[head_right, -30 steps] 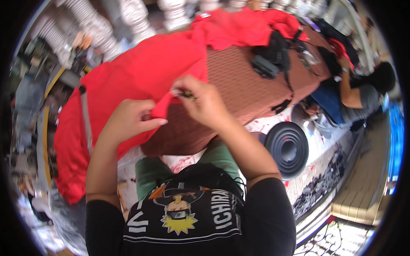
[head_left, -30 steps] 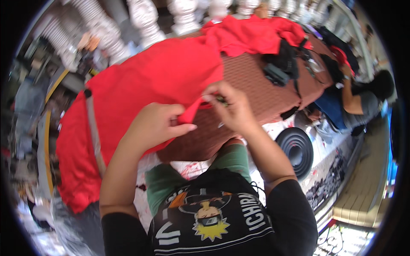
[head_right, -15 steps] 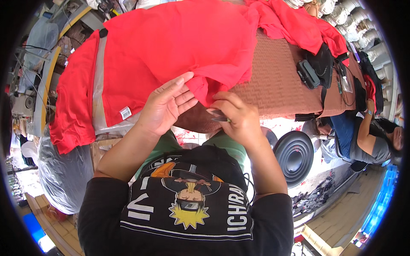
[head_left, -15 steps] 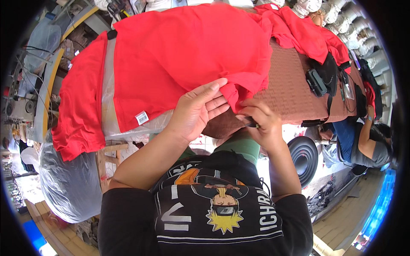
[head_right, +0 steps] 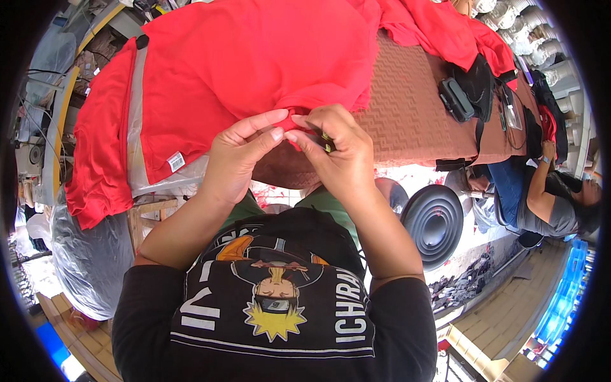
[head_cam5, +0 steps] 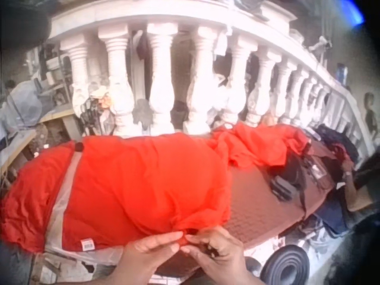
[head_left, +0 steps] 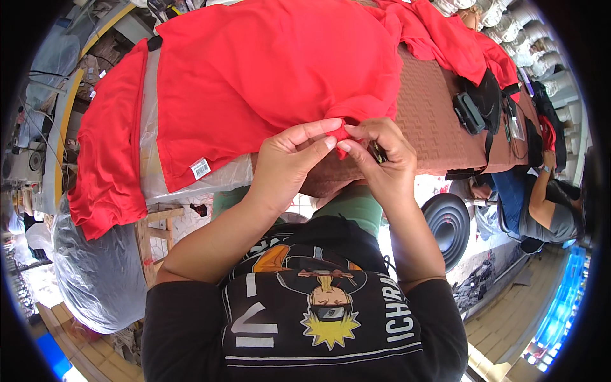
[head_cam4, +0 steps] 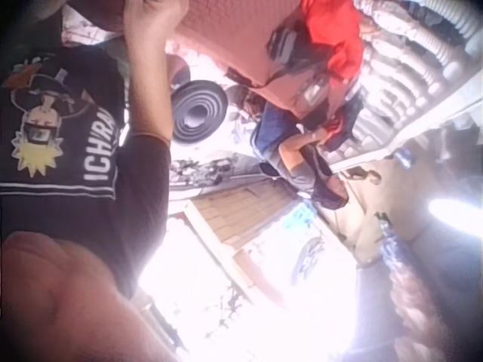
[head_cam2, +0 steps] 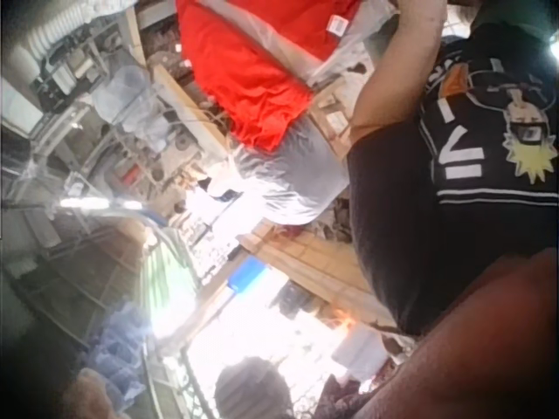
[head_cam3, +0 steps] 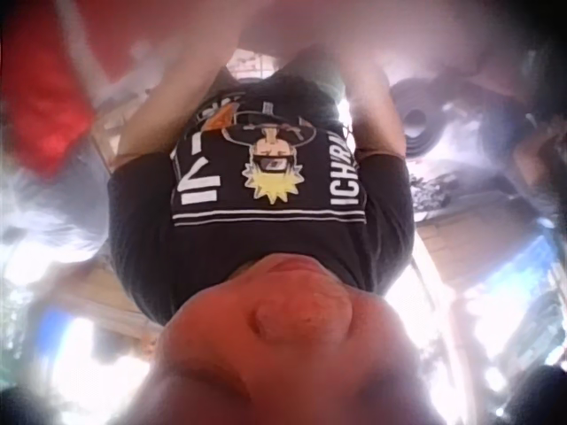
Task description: The person trims excess threads from the collar and seams of red t-shirts using a small pair of snips, turning the garments over to check different areas.
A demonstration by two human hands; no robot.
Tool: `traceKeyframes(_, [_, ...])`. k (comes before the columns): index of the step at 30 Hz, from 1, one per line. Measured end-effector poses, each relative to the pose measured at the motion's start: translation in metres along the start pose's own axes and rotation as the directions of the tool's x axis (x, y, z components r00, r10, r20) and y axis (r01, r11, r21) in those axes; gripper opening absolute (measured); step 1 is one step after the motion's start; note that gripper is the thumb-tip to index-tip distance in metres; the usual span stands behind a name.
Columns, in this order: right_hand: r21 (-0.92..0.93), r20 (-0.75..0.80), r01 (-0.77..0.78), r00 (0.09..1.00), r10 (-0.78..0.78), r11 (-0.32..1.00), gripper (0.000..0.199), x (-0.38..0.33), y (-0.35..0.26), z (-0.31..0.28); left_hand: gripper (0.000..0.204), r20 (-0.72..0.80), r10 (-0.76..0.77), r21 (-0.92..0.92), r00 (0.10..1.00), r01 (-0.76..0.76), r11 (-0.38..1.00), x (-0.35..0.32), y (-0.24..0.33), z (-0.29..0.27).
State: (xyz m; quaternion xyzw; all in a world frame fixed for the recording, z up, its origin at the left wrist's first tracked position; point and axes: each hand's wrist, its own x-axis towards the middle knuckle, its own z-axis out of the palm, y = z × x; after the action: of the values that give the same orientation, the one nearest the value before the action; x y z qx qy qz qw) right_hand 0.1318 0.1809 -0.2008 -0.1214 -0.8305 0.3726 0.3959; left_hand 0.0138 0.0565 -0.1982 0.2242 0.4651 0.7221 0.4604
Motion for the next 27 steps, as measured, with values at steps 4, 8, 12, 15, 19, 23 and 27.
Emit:
traceKeyframes(4, [-0.092, 0.039, -0.027, 0.999, 0.031, 0.995, 0.014, -0.002, 0.0, -0.001, 0.03, -0.041, 0.038, 0.033, 0.998, -0.037, 0.999, -0.001, -0.004, 0.002])
traceKeyframes(8, [0.122, 0.042, -0.167, 0.986, 0.163, 0.978, 0.006, -0.009, 0.012, -0.004, 0.028, -0.071, 0.068, 0.002, 0.995, -0.068, 0.998, 0.006, -0.008, -0.005])
traceKeyframes(12, [0.341, 0.116, -0.364, 0.931, 0.346, 0.867, 0.006, -0.014, 0.009, -0.005, 0.024, -0.041, 0.078, -0.035, 0.996, -0.079, 0.996, 0.008, -0.008, -0.002])
traceKeyframes(15, [0.384, 0.204, -0.437, 0.899, 0.386, 0.814, 0.005, -0.01, -0.002, -0.01, 0.019, 0.066, 0.306, 0.246, 0.95, -0.312, 0.918, 0.005, -0.009, 0.004])
traceKeyframes(19, [0.088, 0.149, -0.136, 0.981, 0.122, 0.987, 0.006, -0.002, -0.01, -0.011, 0.014, 0.195, 0.47, 0.712, 0.861, -0.454, 0.536, 0.007, -0.003, 0.002])
traceKeyframes(23, [-0.092, 0.067, 0.013, 0.998, -0.007, 0.996, 0.014, -0.008, -0.003, 0.0, 0.014, 0.271, 0.497, 0.814, 0.824, -0.472, 0.338, 0.009, 0.0, 0.002])
traceKeyframes(27, [-0.118, 0.195, -0.083, 0.975, 0.105, 0.99, 0.021, 0.0, -0.02, -0.018, 0.013, 0.014, 0.186, 0.552, 0.982, -0.163, 0.818, 0.006, -0.003, 0.0])
